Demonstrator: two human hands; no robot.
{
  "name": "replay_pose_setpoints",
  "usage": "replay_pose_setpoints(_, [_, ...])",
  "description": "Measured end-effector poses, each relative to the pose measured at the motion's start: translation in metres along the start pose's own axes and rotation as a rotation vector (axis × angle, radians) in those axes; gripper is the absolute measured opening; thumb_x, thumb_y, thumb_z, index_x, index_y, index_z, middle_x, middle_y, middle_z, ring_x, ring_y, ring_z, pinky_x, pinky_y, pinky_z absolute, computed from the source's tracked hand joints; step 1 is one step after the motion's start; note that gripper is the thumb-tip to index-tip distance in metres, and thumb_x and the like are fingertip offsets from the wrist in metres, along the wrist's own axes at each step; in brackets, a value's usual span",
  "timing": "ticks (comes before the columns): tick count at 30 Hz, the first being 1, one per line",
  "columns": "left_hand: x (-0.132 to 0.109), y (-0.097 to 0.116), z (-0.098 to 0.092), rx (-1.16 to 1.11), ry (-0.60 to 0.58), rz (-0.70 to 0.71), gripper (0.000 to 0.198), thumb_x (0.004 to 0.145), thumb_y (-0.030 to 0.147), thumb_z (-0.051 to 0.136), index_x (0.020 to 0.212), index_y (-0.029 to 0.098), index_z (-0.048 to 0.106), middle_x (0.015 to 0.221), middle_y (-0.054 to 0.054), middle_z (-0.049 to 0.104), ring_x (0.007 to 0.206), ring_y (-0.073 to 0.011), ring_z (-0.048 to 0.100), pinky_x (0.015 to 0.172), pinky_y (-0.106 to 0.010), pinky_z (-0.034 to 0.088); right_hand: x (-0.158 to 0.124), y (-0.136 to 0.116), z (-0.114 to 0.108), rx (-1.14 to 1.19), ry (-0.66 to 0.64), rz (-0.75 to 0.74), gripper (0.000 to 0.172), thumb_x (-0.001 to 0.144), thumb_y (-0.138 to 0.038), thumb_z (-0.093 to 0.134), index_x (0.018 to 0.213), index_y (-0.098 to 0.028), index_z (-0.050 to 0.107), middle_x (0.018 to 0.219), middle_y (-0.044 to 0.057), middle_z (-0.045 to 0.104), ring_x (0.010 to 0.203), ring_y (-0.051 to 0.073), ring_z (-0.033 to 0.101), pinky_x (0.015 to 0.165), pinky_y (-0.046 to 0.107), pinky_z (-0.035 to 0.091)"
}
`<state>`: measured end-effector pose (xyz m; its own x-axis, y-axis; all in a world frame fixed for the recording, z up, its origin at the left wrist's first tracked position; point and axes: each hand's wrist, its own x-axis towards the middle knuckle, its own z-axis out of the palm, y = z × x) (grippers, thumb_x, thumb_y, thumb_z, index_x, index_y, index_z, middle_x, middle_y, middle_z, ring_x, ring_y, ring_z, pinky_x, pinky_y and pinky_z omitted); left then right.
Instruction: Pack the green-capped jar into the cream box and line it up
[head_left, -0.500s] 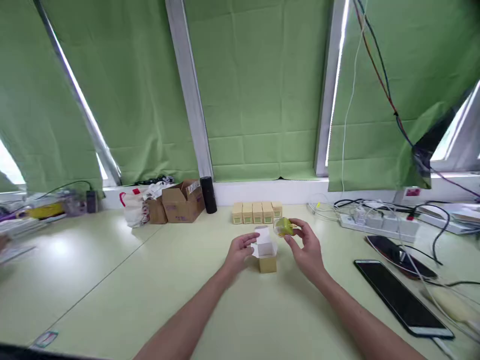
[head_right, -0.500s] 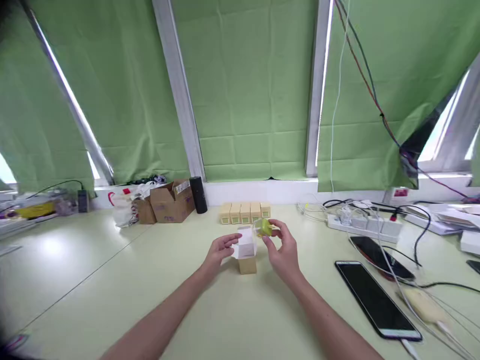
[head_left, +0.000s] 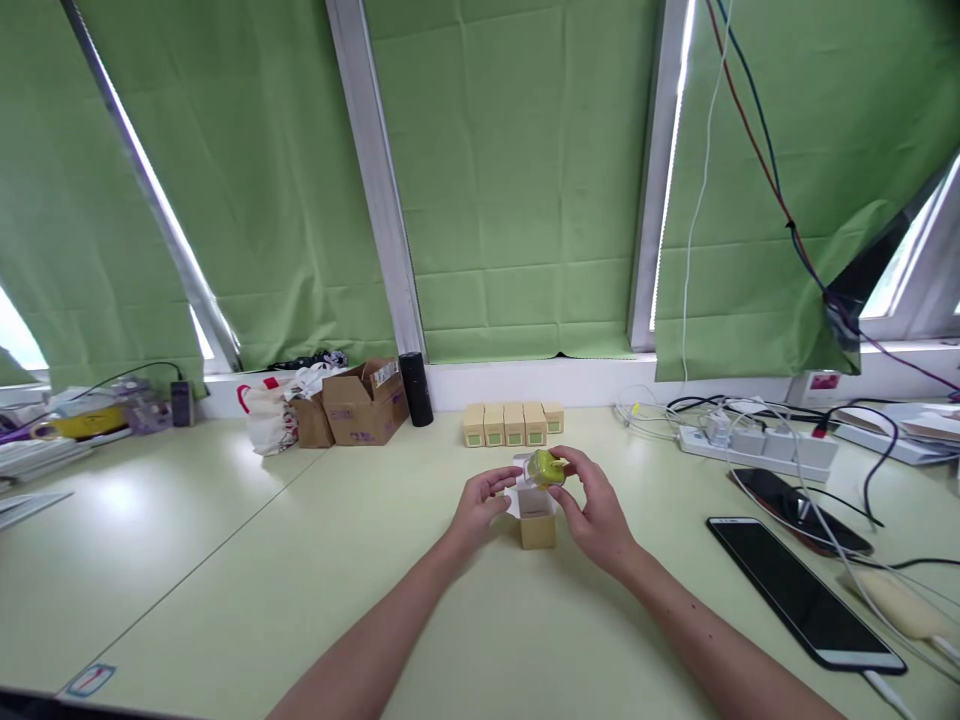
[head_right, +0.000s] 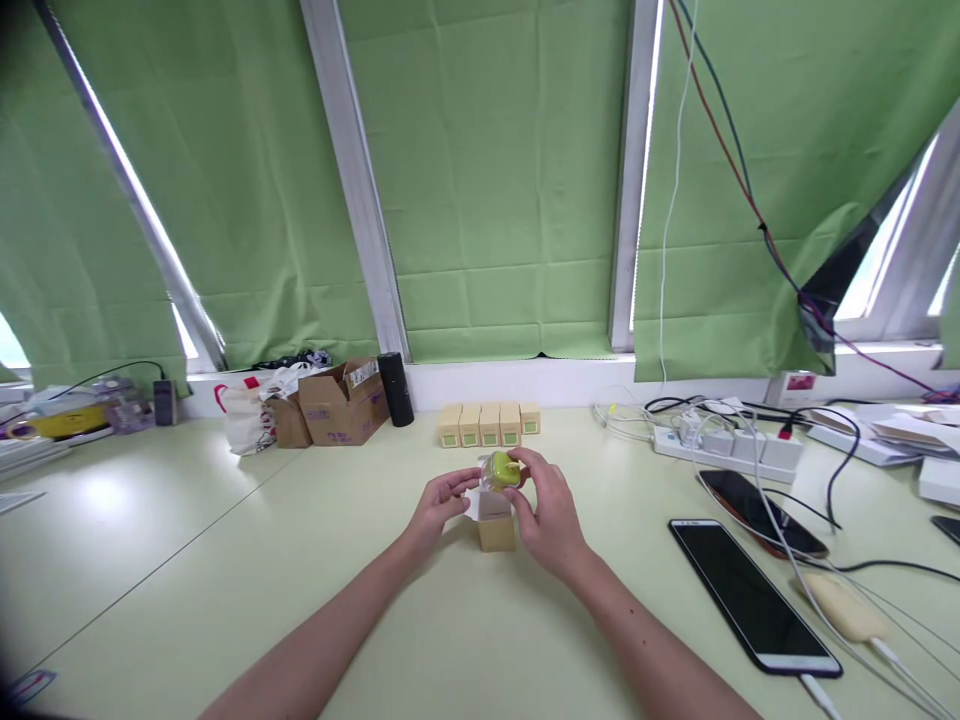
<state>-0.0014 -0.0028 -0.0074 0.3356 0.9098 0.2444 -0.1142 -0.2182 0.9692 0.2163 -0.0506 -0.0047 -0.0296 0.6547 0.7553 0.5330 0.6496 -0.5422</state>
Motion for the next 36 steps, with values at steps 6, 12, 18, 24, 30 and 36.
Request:
replay_pose_setpoints(6, [0.000, 0.002, 0.001, 0.003, 0.005, -0.006, 0.052, 0.067, 0.023, 0.073, 0.119, 0.017, 0.077, 0.130, -0.015, 0.073, 0.129, -0.0367, 0.060, 0.102, -0.043, 0.049, 0.002, 0.001, -0.004, -0.108, -0.032, -0.065, 0.036, 0.100, -0.024, 0.053, 0.135, -0.028, 0.048, 0.132, 0.008, 0.067, 0.090, 0.021, 0.068, 0.088, 0.043, 0.050])
replay_pose_setpoints(12, [-0.002, 0.006, 0.004, -0.008, -0.003, -0.009, 0.052, 0.066, 0.021, 0.072, 0.117, 0.017, 0.078, 0.130, -0.014, 0.073, 0.130, -0.0366, 0.060, 0.100, -0.042, 0.049, 0.003, 0.005, -0.005, -0.189, -0.096, -0.084, 0.037, 0.099, -0.023, 0.053, 0.135, -0.027, 0.048, 0.133, 0.007, 0.068, 0.081, 0.019, 0.069, 0.086, 0.041, 0.048])
replay_pose_setpoints(18, [-0.001, 0.004, 0.003, -0.028, -0.020, -0.013, 0.052, 0.066, 0.020, 0.072, 0.118, 0.018, 0.077, 0.127, -0.014, 0.075, 0.127, -0.0360, 0.062, 0.097, -0.040, 0.050, 0.003, 0.000, -0.007, -0.209, -0.156, -0.117, 0.036, 0.097, -0.019, 0.053, 0.133, -0.026, 0.050, 0.129, 0.007, 0.070, 0.075, 0.017, 0.067, 0.085, 0.040, 0.044])
replay_pose_setpoints(24, [0.000, 0.000, 0.002, -0.032, -0.011, -0.017, 0.053, 0.065, 0.020, 0.072, 0.119, 0.019, 0.077, 0.131, -0.014, 0.073, 0.133, -0.0368, 0.057, 0.103, -0.044, 0.047, 0.001, -0.001, -0.007, -0.241, -0.202, -0.163, 0.038, 0.092, -0.013, 0.054, 0.127, -0.026, 0.049, 0.122, 0.006, 0.072, 0.076, 0.018, 0.067, 0.088, 0.040, 0.040])
replay_pose_setpoints(30, [-0.004, 0.008, 0.006, -0.016, 0.004, -0.033, 0.052, 0.064, 0.021, 0.073, 0.116, 0.018, 0.078, 0.130, -0.014, 0.073, 0.130, -0.0364, 0.058, 0.100, -0.041, 0.048, 0.001, 0.000, -0.007, -0.240, -0.218, -0.176, 0.034, 0.090, -0.014, 0.055, 0.122, -0.025, 0.049, 0.117, 0.005, 0.072, 0.081, 0.019, 0.067, 0.087, 0.040, 0.038])
replay_pose_setpoints(36, [-0.005, 0.009, 0.005, -0.001, 0.008, -0.025, 0.052, 0.066, 0.021, 0.071, 0.117, 0.019, 0.078, 0.133, -0.013, 0.072, 0.130, -0.0351, 0.058, 0.101, -0.041, 0.048, 0.001, -0.006, -0.008, -0.245, -0.251, -0.171, 0.033, 0.086, -0.014, 0.057, 0.116, -0.024, 0.049, 0.115, 0.006, 0.071, 0.091, 0.022, 0.067, 0.088, 0.041, 0.037])
